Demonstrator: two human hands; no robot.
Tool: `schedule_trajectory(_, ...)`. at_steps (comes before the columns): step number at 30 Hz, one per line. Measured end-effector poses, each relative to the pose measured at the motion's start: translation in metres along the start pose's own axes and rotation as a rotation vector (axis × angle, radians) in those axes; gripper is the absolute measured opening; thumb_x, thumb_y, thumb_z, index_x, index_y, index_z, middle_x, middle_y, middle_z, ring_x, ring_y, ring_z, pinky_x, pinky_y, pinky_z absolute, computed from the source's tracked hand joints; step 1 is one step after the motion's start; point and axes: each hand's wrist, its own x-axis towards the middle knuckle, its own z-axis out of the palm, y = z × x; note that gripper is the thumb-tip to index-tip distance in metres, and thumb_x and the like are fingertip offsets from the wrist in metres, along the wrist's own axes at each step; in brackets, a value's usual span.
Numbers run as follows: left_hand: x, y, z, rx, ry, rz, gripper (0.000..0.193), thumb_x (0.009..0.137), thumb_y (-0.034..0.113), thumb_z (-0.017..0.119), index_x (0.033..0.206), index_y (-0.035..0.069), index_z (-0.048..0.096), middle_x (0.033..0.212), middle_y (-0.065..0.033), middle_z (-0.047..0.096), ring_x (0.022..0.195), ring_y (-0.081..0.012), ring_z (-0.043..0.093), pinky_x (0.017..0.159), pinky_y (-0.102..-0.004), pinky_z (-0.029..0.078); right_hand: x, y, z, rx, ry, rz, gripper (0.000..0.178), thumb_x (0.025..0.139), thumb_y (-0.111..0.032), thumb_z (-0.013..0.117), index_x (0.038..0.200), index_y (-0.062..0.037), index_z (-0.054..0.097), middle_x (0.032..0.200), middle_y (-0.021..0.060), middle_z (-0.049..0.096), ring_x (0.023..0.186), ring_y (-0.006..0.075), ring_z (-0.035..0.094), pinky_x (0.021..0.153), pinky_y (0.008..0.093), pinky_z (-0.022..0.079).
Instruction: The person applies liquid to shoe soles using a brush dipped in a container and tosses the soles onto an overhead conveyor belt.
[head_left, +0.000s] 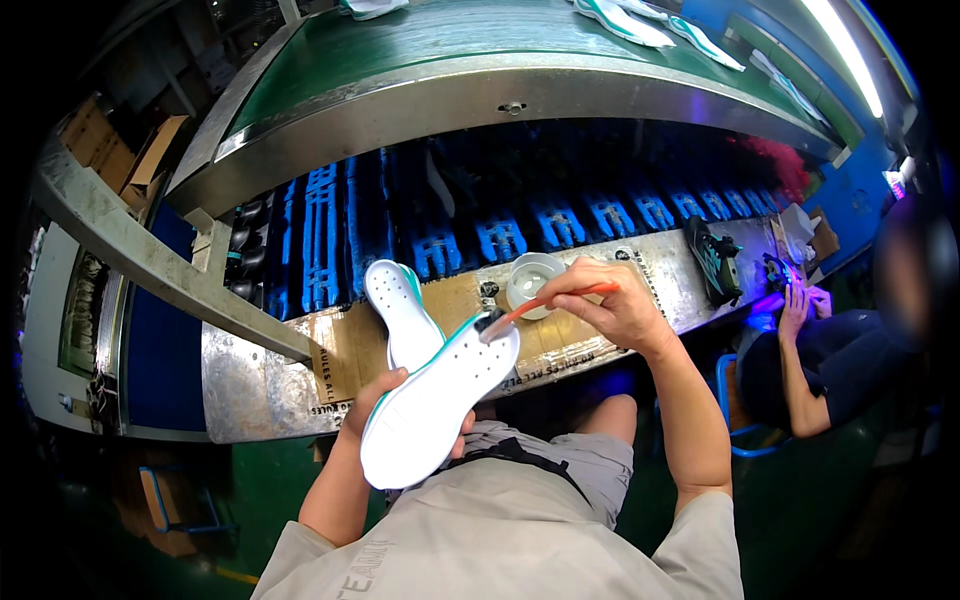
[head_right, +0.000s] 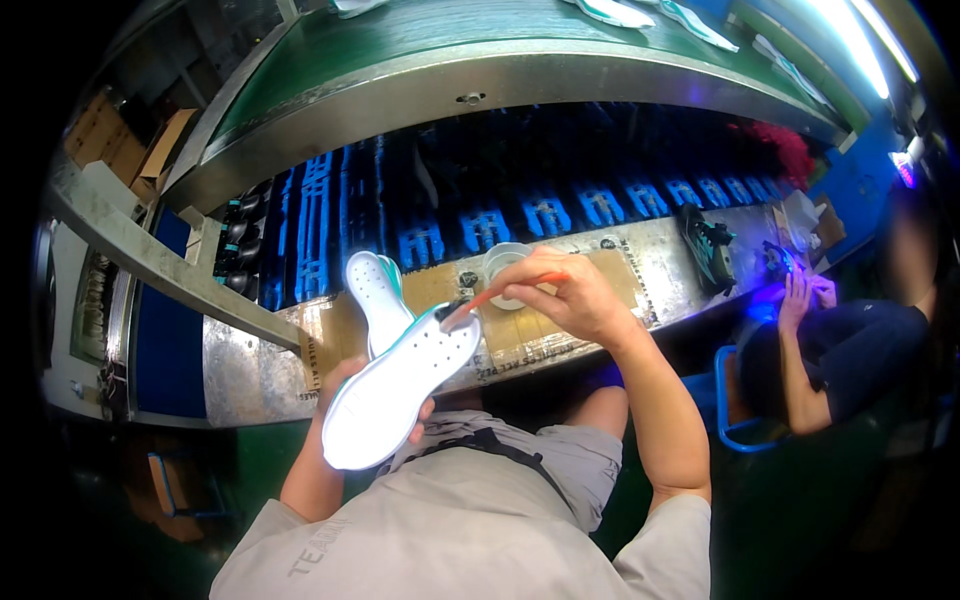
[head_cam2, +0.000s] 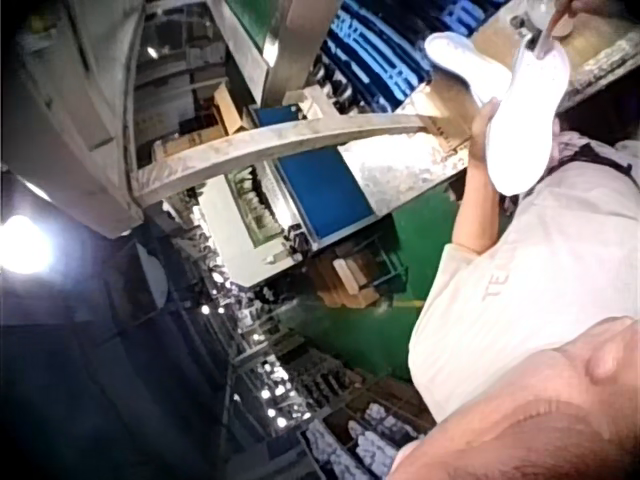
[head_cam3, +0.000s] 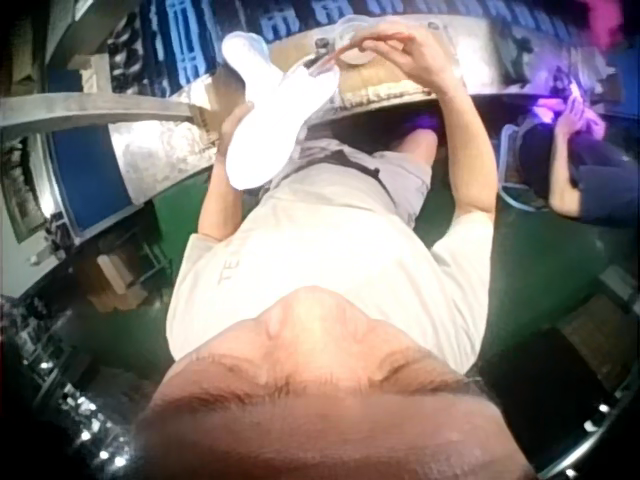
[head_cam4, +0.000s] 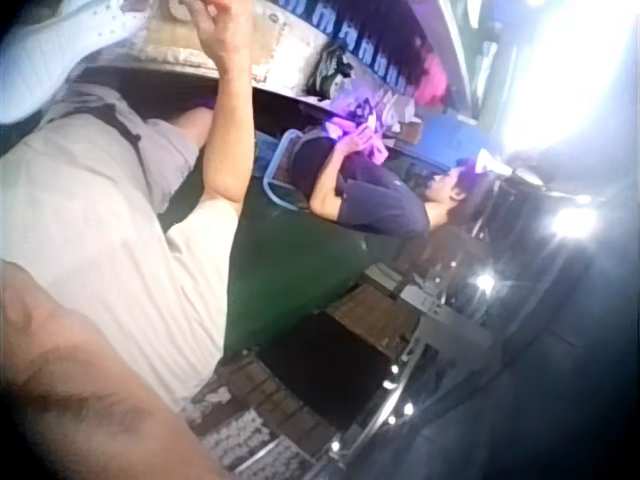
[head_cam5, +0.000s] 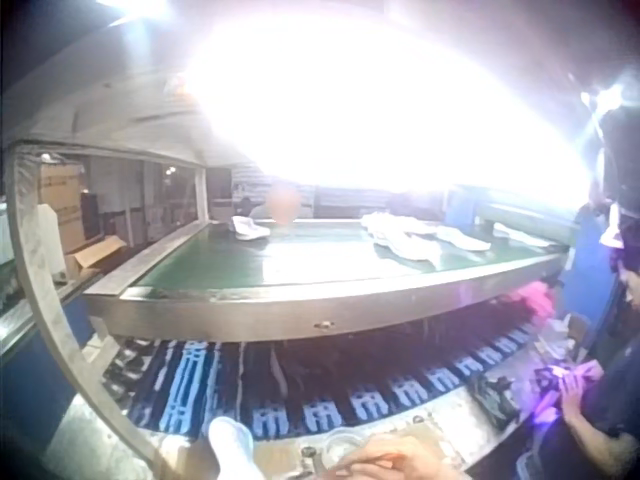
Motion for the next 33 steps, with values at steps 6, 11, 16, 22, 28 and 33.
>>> schedule_trajectory(6, 0.027, 0.005, 0.000, 0.651, 0.113, 0.472, 0.091, 0.096, 0.052, 0.064, 0.162, 0.000, 0.028, 0.132, -0.0280, 0.061, 0.111, -0.0410, 0.071, 0.093, -0.0491, 0.062, -0.018, -0.024, 0.030, 0.122, 0.117, 0.119, 0.014, 0.096, -0.006, 0.073, 0.108, -0.0010, 0.079, 0.092, 0.0092, 0.079, 0.089, 0.0221, 0.073, 0.083, 0.0337, 0.056)
schedule_trajectory(11, 0.035, 0.018, 0.015, 0.736, 0.125, 0.682, 0.105, 0.091, 0.068, 0.067, 0.161, 0.001, 0.028, 0.135, -0.0218, 0.058, 0.120, -0.0359, 0.067, 0.095, -0.0464, 0.064, -0.032, -0.043, 0.042, 0.212, 0.070, -0.007, 0.019, 0.090, -0.004, 0.079, 0.108, -0.0039, 0.081, 0.087, 0.0070, 0.076, 0.076, 0.0199, 0.064, 0.071, 0.0332, 0.053)
schedule_trajectory(16, 0.026, 0.034, 0.017, 0.884, 0.192, 0.874, 0.108, 0.087, 0.068, 0.074, 0.162, 0.007, 0.026, 0.138, -0.0209, 0.058, 0.124, -0.0399, 0.066, 0.100, -0.0507, 0.062, -0.045, -0.061, 0.039, 0.187, 0.025, 0.008, 0.018, 0.090, -0.004, 0.079, 0.108, -0.0022, 0.080, 0.086, 0.0076, 0.076, 0.074, 0.0213, 0.065, 0.068, 0.0331, 0.052)
schedule_trajectory(22, 0.024, 0.029, 0.019, 0.939, 0.257, 1.098, 0.121, 0.076, 0.058, 0.092, 0.164, 0.011, 0.023, 0.146, -0.0199, 0.056, 0.132, -0.0413, 0.062, 0.106, -0.0528, 0.057, -0.057, -0.078, 0.066, 0.632, 0.178, 0.506, 0.015, 0.101, -0.006, 0.068, 0.104, 0.0050, 0.077, 0.085, 0.0108, 0.078, 0.078, 0.0140, 0.072, 0.074, 0.0270, 0.056)
schedule_trajectory(28, 0.024, 0.027, 0.013, 1.515, 0.235, 1.341, 0.133, 0.061, 0.080, 0.087, 0.153, -0.003, 0.038, 0.136, -0.0206, 0.057, 0.122, -0.0316, 0.064, 0.100, -0.0422, 0.057, -0.055, -0.077, 0.078, 0.884, 0.225, 0.554, 0.021, 0.106, -0.011, 0.064, 0.111, 0.0058, 0.076, 0.088, 0.0109, 0.077, 0.082, 0.0131, 0.071, 0.076, 0.0262, 0.057)
schedule_trajectory(33, 0.025, 0.025, 0.033, 1.630, 0.125, 1.317, 0.116, 0.061, 0.068, 0.094, 0.148, 0.002, 0.054, 0.140, -0.0181, 0.062, 0.128, -0.0345, 0.062, 0.109, -0.0501, 0.049, -0.049, -0.083, 0.080, 1.193, 0.243, 0.497, 0.026, 0.108, -0.014, 0.062, 0.113, 0.0078, 0.075, 0.092, 0.0126, 0.076, 0.082, 0.0144, 0.071, 0.075, 0.0263, 0.057)
